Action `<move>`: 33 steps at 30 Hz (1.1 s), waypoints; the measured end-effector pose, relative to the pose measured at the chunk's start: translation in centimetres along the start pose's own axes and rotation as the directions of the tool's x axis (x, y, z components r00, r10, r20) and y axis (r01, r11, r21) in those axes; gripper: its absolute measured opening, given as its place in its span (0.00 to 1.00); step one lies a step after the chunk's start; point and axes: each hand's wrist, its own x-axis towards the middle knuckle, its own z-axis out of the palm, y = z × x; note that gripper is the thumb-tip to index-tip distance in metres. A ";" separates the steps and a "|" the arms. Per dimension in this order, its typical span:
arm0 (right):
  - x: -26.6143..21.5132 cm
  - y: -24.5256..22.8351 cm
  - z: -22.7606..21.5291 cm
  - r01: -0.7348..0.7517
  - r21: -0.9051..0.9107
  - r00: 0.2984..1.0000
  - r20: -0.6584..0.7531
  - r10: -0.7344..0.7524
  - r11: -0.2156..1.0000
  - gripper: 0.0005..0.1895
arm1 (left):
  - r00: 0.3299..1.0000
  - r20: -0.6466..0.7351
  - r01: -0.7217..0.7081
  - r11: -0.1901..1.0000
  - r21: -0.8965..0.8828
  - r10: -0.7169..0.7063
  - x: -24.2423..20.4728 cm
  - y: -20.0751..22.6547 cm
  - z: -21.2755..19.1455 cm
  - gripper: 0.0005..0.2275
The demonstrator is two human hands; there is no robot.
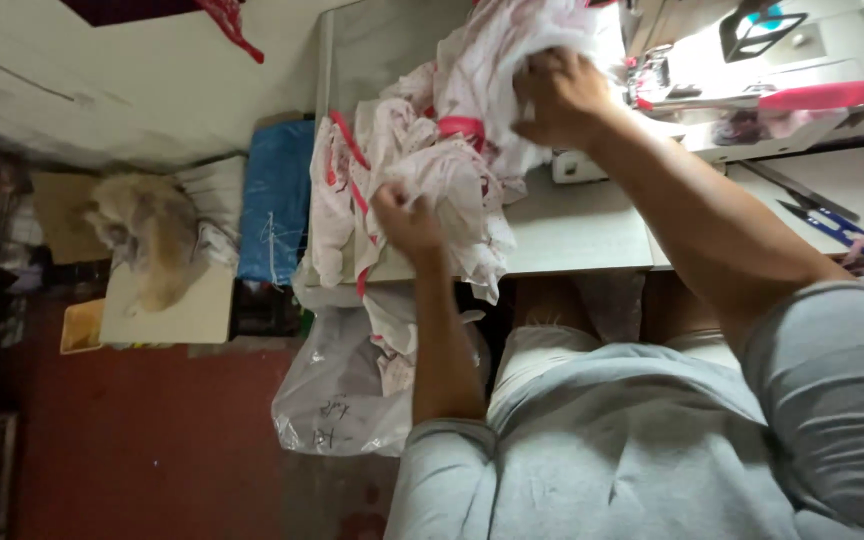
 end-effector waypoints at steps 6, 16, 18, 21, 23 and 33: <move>-0.6 -7.1 -1.8 -0.160 -0.012 0.987 0.019 0.161 0.987 0.20 | 0.942 0.330 -0.059 0.930 0.362 -0.069 -2.2 -1.7 -1.6 0.02; -2.7 -7.3 7.8 -0.009 0.473 0.969 -0.212 0.124 0.881 0.09 | 0.770 0.491 0.529 0.838 -0.133 -0.408 0.2 -10.7 -5.4 0.07; -3.3 -7.1 8.1 -0.058 0.606 0.966 -0.166 0.197 0.794 0.08 | 0.744 0.528 0.599 0.758 -0.256 -0.410 0.7 -5.3 -6.3 0.04; -4.6 -7.0 12.2 -0.104 0.804 0.951 -0.092 0.296 0.585 0.05 | 0.728 0.625 0.587 0.727 -0.356 -0.281 -2.4 -4.5 -2.0 0.13; -6.1 -6.5 13.2 -0.086 0.871 0.946 -0.082 0.314 0.484 0.04 | 0.725 0.673 0.497 0.788 -0.363 -0.147 -4.1 -5.3 0.6 0.19; -20.0 5.1 3.3 -0.101 0.929 0.855 -0.102 0.509 0.356 0.06 | 0.950 0.300 0.066 0.888 -0.455 0.083 6.8 -6.4 -8.1 0.12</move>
